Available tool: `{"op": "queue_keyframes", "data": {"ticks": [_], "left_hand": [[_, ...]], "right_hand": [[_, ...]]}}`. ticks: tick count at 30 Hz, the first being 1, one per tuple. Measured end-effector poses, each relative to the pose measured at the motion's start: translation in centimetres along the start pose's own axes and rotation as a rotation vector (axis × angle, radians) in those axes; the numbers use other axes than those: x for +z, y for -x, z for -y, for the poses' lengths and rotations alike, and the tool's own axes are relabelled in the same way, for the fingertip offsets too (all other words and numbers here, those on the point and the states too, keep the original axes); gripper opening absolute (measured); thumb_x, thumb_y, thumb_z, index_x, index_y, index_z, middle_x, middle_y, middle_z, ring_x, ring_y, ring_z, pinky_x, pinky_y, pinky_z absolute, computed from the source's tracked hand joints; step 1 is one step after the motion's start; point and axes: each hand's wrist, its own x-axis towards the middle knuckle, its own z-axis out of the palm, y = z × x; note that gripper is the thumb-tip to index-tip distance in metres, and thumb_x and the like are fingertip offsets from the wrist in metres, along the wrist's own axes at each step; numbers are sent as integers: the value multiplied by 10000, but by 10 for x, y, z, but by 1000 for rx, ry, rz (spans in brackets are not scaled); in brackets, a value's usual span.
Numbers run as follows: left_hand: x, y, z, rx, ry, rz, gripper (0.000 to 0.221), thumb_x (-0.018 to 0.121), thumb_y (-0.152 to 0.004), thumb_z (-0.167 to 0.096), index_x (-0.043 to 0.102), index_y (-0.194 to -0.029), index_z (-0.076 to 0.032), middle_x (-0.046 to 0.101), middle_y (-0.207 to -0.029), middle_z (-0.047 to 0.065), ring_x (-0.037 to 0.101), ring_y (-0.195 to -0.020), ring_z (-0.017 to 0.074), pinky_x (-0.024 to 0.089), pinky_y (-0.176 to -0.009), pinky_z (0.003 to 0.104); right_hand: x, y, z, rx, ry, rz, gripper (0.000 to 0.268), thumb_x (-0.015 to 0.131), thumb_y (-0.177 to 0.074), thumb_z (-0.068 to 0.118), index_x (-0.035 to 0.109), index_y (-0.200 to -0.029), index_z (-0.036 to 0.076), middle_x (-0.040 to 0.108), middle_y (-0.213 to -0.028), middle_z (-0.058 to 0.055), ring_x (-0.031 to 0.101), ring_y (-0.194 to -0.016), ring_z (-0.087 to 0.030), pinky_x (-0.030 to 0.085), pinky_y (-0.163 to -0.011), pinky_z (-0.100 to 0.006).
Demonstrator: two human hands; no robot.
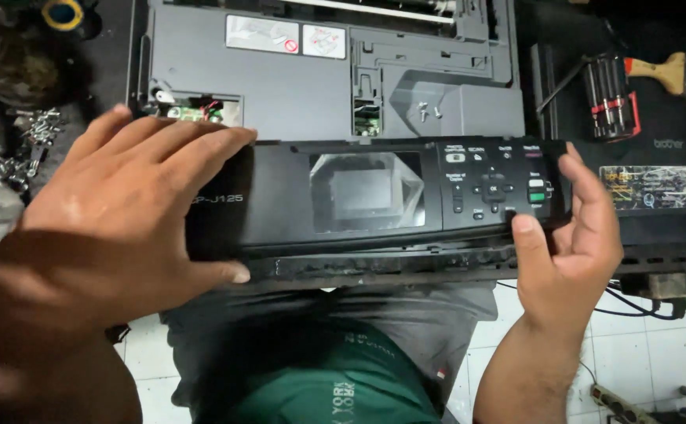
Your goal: Disassembling a printer to clean internal components using a screwdriver and a brush.
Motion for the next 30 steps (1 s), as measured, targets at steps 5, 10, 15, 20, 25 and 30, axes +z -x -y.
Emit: {"op": "queue_keyframes", "data": {"ticks": [5, 10, 15, 20, 25, 30], "left_hand": [[-9, -4, 2, -1, 13, 6, 1316, 854, -473, -798, 443, -1563, -187, 595, -1415, 52, 558, -1226, 307, 412, -1011, 498], [-11, -5, 0, 36, 47, -6, 1291, 867, -485, -746, 454, -1562, -166, 618, -1382, 108, 555, -1260, 330, 412, -1033, 488], [-1, 3, -6, 81, 38, -217, 1173, 878, -390, -597, 577, -1443, -176, 655, -1387, 16, 616, -1172, 268, 413, -1057, 434], [4, 4, -8, 50, -34, -186, 1121, 806, -440, -626, 583, -1454, -203, 655, -1426, -15, 617, -1263, 248, 436, -1071, 457], [3, 5, -10, 58, -33, -223, 994, 782, -497, -558, 633, -1404, -177, 669, -1469, 6, 642, -1306, 276, 412, -1146, 534], [7, 12, -15, 13, -93, -238, 1034, 836, -489, -510, 640, -1459, -210, 671, -1503, -7, 549, -1525, 409, 494, -1114, 514]], "right_hand": [[1, -13, -5, 43, -42, 14, 515, 559, -992, 76, 456, -1463, -104, 519, -1474, -264, 520, -1385, -327, 469, -1146, -375], [1, -23, -30, 32, -197, -15, 687, 525, -1025, 447, 432, -1498, -43, 490, -1505, -219, 466, -1453, -321, 385, -1264, -433], [6, -25, -18, 164, -355, 29, 646, 555, -966, 211, 368, -1526, -51, 496, -1520, -292, 500, -1440, -340, 467, -1194, -434], [4, -22, -20, 165, -352, -76, 580, 554, -979, 140, 400, -1494, -78, 519, -1487, -313, 521, -1431, -353, 461, -1225, -439], [3, -15, -18, 147, -320, -132, 631, 594, -938, 213, 419, -1468, -82, 535, -1468, -335, 536, -1444, -387, 488, -1226, -445], [16, 2, -30, 138, -315, -171, 547, 579, -964, 165, 438, -1434, -77, 529, -1484, -271, 503, -1482, -374, 438, -1309, -475]]}}
